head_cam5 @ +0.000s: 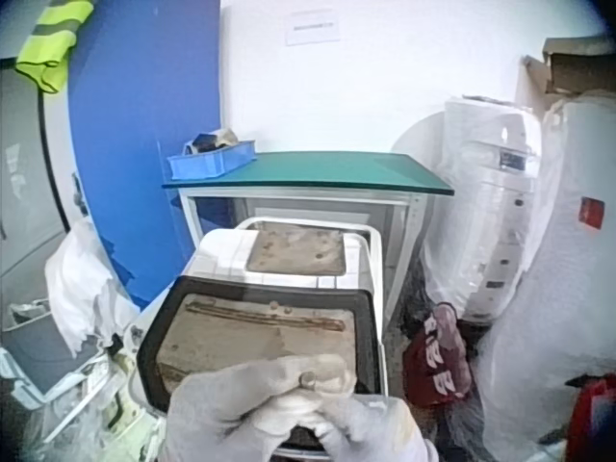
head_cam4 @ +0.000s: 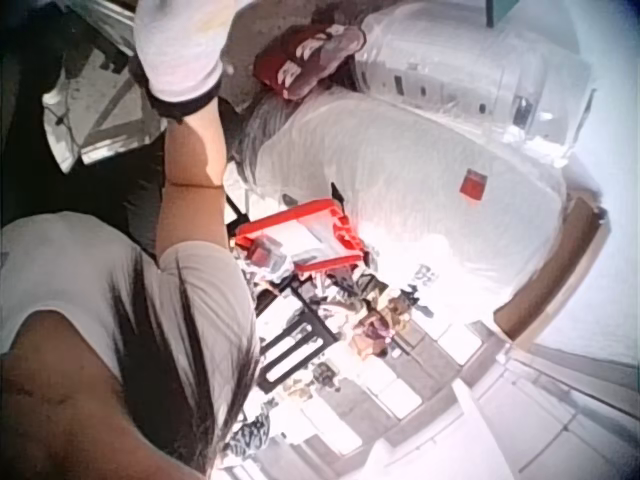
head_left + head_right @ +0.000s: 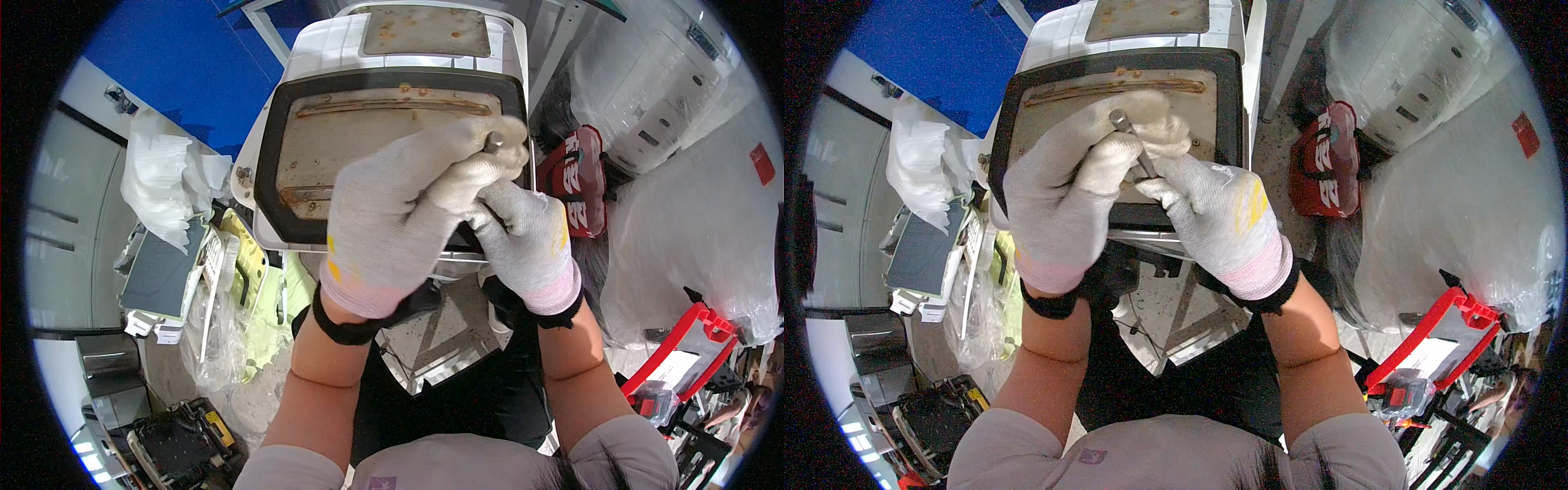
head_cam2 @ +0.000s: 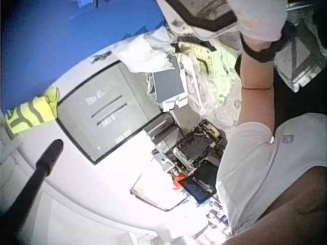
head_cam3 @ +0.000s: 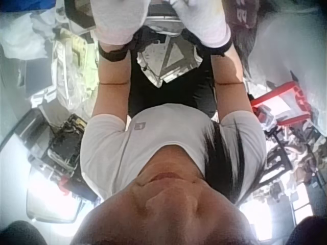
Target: The person is removing a metal tray and unscrewing components from a white plastic machine housing using a screwdriver.
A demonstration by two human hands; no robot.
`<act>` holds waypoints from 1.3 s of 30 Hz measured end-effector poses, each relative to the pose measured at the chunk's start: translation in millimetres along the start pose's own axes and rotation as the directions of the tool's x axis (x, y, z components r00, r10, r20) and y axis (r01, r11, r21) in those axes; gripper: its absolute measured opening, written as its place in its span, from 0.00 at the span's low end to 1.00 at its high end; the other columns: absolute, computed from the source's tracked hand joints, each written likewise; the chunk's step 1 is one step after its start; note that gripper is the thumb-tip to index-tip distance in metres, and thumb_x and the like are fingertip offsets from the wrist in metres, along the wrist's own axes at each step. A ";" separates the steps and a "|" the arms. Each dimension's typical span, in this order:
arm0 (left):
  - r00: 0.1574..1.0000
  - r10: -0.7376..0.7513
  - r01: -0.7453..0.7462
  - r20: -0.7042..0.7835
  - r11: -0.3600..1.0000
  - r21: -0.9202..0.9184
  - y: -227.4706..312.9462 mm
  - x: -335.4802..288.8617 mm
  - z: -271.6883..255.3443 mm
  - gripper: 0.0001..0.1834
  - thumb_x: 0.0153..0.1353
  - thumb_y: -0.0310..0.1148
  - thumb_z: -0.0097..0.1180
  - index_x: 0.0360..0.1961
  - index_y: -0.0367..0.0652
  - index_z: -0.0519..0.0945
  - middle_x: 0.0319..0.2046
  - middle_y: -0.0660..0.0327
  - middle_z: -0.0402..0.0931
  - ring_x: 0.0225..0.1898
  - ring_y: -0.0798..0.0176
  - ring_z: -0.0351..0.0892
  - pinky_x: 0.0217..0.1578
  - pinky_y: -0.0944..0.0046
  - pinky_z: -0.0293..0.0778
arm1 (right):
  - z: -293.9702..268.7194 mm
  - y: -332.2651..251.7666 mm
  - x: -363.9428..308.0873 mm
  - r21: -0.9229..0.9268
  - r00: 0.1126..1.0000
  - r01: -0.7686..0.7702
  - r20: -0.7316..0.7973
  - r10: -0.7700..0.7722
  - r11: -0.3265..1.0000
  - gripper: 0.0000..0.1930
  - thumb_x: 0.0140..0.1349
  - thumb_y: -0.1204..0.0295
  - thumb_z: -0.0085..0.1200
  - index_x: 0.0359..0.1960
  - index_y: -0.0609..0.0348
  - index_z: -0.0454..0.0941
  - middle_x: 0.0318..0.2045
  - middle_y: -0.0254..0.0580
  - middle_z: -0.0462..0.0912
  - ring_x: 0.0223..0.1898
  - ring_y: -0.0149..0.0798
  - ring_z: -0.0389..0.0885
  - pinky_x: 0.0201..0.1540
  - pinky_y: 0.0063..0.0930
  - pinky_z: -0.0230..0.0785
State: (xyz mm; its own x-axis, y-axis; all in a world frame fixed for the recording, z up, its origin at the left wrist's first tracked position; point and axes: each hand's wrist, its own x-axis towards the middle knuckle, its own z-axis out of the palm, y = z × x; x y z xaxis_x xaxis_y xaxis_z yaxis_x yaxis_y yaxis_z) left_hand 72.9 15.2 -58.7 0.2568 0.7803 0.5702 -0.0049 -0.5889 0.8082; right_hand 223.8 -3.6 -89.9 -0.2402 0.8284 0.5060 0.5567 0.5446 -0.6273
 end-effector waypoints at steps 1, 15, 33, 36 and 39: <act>0.999 -0.021 0.020 -0.030 0.999 -0.029 7.0 -0.8 5.5 0.13 0.64 0.24 0.50 0.47 0.30 0.77 0.40 0.54 0.81 0.39 0.65 0.80 0.42 0.68 0.76 | 2.4 -0.9 -1.8 0.001 1.000 -0.001 0.001 0.001 1.000 0.15 0.54 0.78 0.57 0.46 0.57 0.77 0.29 0.53 0.81 0.32 0.54 0.81 0.32 0.38 0.74; 0.933 -0.304 0.246 -0.192 0.929 -0.276 14.2 2.1 25.6 0.20 0.72 0.42 0.35 0.27 0.40 0.67 0.22 0.62 0.63 0.28 0.67 0.63 0.34 0.67 0.63 | 9.9 4.9 -3.8 0.078 0.993 -0.023 -0.116 0.032 0.997 0.12 0.53 0.72 0.61 0.39 0.57 0.77 0.26 0.47 0.79 0.30 0.52 0.78 0.32 0.40 0.70; 0.936 -0.325 0.350 0.133 0.826 -0.441 4.8 21.6 17.5 0.25 0.70 0.46 0.37 0.14 0.47 0.60 0.12 0.68 0.52 0.15 0.69 0.47 0.20 0.66 0.49 | 1.1 22.4 -1.4 0.165 0.996 0.085 0.014 -0.088 0.983 0.09 0.54 0.73 0.56 0.37 0.57 0.79 0.30 0.51 0.81 0.37 0.56 0.78 0.43 0.43 0.71; 0.938 -0.242 0.332 0.249 0.835 -0.438 3.6 22.6 12.2 0.26 0.70 0.48 0.37 0.14 0.48 0.60 0.11 0.69 0.51 0.15 0.69 0.46 0.20 0.65 0.49 | 14.6 25.3 -5.6 -0.009 0.964 0.209 -0.165 -0.208 0.978 0.09 0.50 0.76 0.55 0.35 0.58 0.80 0.30 0.50 0.82 0.37 0.54 0.79 0.44 0.43 0.72; 0.917 -0.275 0.382 0.291 0.816 -0.433 2.3 26.0 8.3 0.27 0.70 0.48 0.38 0.13 0.48 0.60 0.11 0.69 0.52 0.15 0.69 0.47 0.20 0.65 0.49 | 12.2 21.7 -8.4 -0.016 0.973 0.181 -0.141 -0.181 0.983 0.11 0.48 0.77 0.56 0.36 0.57 0.79 0.29 0.50 0.81 0.36 0.54 0.79 0.43 0.43 0.72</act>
State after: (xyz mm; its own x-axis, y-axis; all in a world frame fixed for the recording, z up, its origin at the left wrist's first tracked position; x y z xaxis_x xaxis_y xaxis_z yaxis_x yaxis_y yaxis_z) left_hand 87.6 32.4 -43.2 0.5175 0.8160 0.2576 -0.3244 -0.0915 0.9415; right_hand 228.2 2.8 -115.0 -0.2226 0.6890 0.6897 0.5167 0.6833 -0.5158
